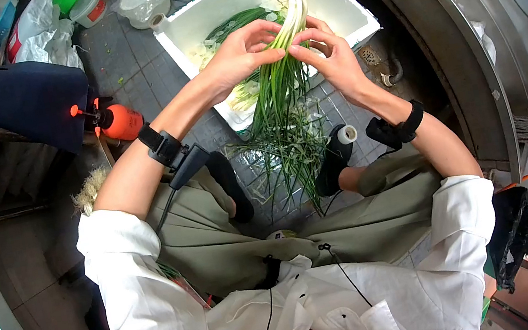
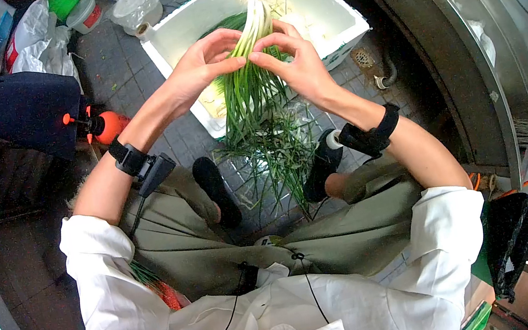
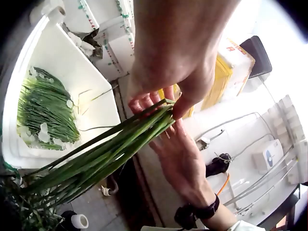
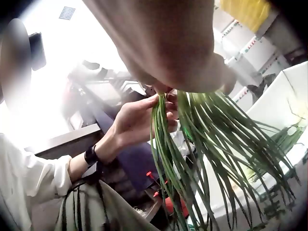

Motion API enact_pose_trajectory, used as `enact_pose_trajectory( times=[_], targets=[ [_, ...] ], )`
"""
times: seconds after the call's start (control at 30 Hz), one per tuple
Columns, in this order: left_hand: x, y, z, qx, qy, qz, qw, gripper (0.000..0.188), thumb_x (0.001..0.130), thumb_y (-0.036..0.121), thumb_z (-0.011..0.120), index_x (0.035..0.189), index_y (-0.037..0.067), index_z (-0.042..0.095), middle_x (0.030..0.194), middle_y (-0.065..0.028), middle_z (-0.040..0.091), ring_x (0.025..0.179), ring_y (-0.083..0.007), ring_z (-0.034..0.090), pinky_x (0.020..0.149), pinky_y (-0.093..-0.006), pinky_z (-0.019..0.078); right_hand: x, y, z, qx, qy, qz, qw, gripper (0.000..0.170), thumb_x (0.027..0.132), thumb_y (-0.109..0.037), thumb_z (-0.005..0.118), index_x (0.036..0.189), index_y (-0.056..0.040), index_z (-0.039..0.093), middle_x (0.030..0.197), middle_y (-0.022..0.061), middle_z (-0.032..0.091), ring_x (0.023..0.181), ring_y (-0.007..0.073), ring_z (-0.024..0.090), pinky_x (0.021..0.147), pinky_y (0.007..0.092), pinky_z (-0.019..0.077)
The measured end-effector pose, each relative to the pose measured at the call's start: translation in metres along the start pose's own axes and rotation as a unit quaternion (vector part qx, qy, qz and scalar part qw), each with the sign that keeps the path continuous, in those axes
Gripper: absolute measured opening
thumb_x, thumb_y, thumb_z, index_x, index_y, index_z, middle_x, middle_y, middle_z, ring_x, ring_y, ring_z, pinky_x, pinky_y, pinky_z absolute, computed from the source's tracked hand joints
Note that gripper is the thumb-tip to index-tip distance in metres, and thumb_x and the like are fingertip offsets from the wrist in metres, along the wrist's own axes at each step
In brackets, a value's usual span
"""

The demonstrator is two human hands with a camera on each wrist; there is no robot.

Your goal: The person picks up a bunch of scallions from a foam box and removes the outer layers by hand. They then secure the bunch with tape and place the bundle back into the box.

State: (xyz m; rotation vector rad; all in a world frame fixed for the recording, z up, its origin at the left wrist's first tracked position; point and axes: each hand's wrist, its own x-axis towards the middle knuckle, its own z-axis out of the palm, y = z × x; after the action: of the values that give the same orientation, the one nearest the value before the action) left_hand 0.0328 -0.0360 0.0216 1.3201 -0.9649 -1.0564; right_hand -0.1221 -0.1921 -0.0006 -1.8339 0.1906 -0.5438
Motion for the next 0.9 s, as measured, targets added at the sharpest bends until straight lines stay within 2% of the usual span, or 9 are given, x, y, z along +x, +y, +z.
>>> enact_pose_trajectory(
  times=[0.17, 0.23, 0.27, 0.33, 0.37, 0.43, 0.47, 0.67, 0.9],
  targets=[
    [0.002, 0.0, -0.003, 0.011, 0.022, -0.009, 1.0, 0.041, 0.091, 0.011, 0.065, 0.128, 0.002, 0.052, 0.116, -0.0065, 0.065, 0.113, -0.0147, 0.058, 0.099, -0.0309, 0.0441, 0.0, 0.001, -0.007, -0.001, -0.003, 0.01, 1.0, 0.019, 0.086, -0.024, 0.077, 0.096, -0.0082, 0.071, 0.144, 0.0164, 0.044, 0.134, 0.026, 0.042, 0.108, 0.038, 0.0372],
    [0.002, 0.002, -0.005, -0.012, 0.034, -0.021, 0.999, 0.04, 0.09, 0.009, 0.064, 0.128, 0.002, 0.051, 0.113, -0.0063, 0.065, 0.109, -0.0143, 0.058, 0.097, -0.0304, 0.0445, -0.001, -0.006, -0.009, -0.171, 0.042, -0.048, 0.983, 0.018, 0.085, -0.024, 0.078, 0.094, -0.0089, 0.072, 0.144, 0.0168, 0.044, 0.136, 0.0242, 0.04, 0.107, 0.0381, 0.0385],
    [0.002, 0.002, -0.005, -0.035, 0.045, -0.033, 0.998, 0.04, 0.089, 0.007, 0.062, 0.127, 0.001, 0.051, 0.11, -0.0062, 0.066, 0.106, -0.0139, 0.059, 0.095, -0.0298, 0.045, -0.002, -0.009, -0.008, -0.171, 0.042, -0.048, 0.983, 0.018, 0.085, -0.024, 0.078, 0.094, -0.0089, 0.072, 0.144, 0.0168, 0.044, 0.136, 0.0242, 0.04, 0.107, 0.0381, 0.0385],
    [0.002, 0.001, -0.005, -0.028, 0.04, -0.024, 0.999, 0.039, 0.089, 0.005, 0.061, 0.126, 0.0, 0.05, 0.109, -0.0066, 0.067, 0.103, -0.0138, 0.059, 0.094, -0.0293, 0.0455, -0.004, -0.015, -0.005, -0.185, 0.03, -0.03, 0.982, 0.019, 0.088, -0.02, 0.075, 0.1, -0.0066, 0.069, 0.131, 0.0152, 0.056, 0.124, 0.0209, 0.053, 0.1, 0.0336, 0.0448],
    [0.002, 0.001, -0.004, -0.02, 0.035, -0.017, 0.999, 0.038, 0.088, 0.004, 0.06, 0.125, -0.001, 0.05, 0.108, -0.0069, 0.067, 0.1, -0.0138, 0.059, 0.092, -0.0287, 0.0461, -0.005, -0.013, -0.003, -0.186, 0.03, -0.03, 0.982, 0.019, 0.088, -0.02, 0.075, 0.1, -0.0066, 0.069, 0.131, 0.0152, 0.056, 0.124, 0.0209, 0.053, 0.1, 0.0336, 0.0448],
    [0.003, 0.0, -0.002, -0.032, 0.026, -0.013, 0.999, 0.037, 0.088, 0.003, 0.059, 0.123, -0.001, 0.05, 0.107, -0.0071, 0.066, 0.099, -0.0139, 0.06, 0.091, -0.0279, 0.0465, -0.008, -0.007, 0.006, 0.105, -0.024, 0.088, 0.99, 0.021, 0.092, -0.014, 0.07, 0.108, -0.0021, 0.064, 0.111, 0.0096, 0.066, 0.102, 0.0166, 0.064, 0.088, 0.027, 0.0498],
    [0.003, 0.0, -0.002, -0.043, 0.018, -0.01, 0.999, 0.035, 0.088, 0.002, 0.059, 0.122, -0.001, 0.051, 0.106, -0.0074, 0.066, 0.097, -0.0141, 0.06, 0.089, -0.0271, 0.047, -0.01, -0.007, 0.011, 0.112, -0.005, 0.081, 0.99, 0.022, 0.095, -0.011, 0.065, 0.112, 0.0021, 0.059, 0.1, 0.0059, 0.068, 0.085, 0.0132, 0.066, 0.078, 0.023, 0.0504],
    [0.003, 0.001, -0.002, -0.055, 0.023, -0.024, 0.998, 0.033, 0.088, 0.002, 0.058, 0.12, -0.001, 0.051, 0.102, -0.0063, 0.064, 0.092, -0.0141, 0.059, 0.085, -0.0273, 0.0474, -0.008, -0.013, 0.003, 0.182, -0.071, 0.161, 0.967, 0.025, 0.095, -0.015, 0.066, 0.115, -0.0006, 0.061, 0.1, 0.0054, 0.069, 0.083, 0.01, 0.063, 0.074, 0.0238, 0.0492],
    [0.002, 0.0, -0.003, -0.058, 0.018, -0.031, 0.998, 0.032, 0.089, 0.006, 0.059, 0.12, 0.001, 0.053, 0.104, -0.005, 0.063, 0.092, -0.0133, 0.058, 0.083, -0.0278, 0.0467, -0.007, -0.016, 0.006, 0.152, -0.11, 0.151, 0.971, 0.024, 0.094, -0.02, 0.067, 0.112, -0.0036, 0.064, 0.096, 0.0013, 0.068, 0.08, 0.0079, 0.06, 0.074, 0.0246, 0.0478]
  ],
)
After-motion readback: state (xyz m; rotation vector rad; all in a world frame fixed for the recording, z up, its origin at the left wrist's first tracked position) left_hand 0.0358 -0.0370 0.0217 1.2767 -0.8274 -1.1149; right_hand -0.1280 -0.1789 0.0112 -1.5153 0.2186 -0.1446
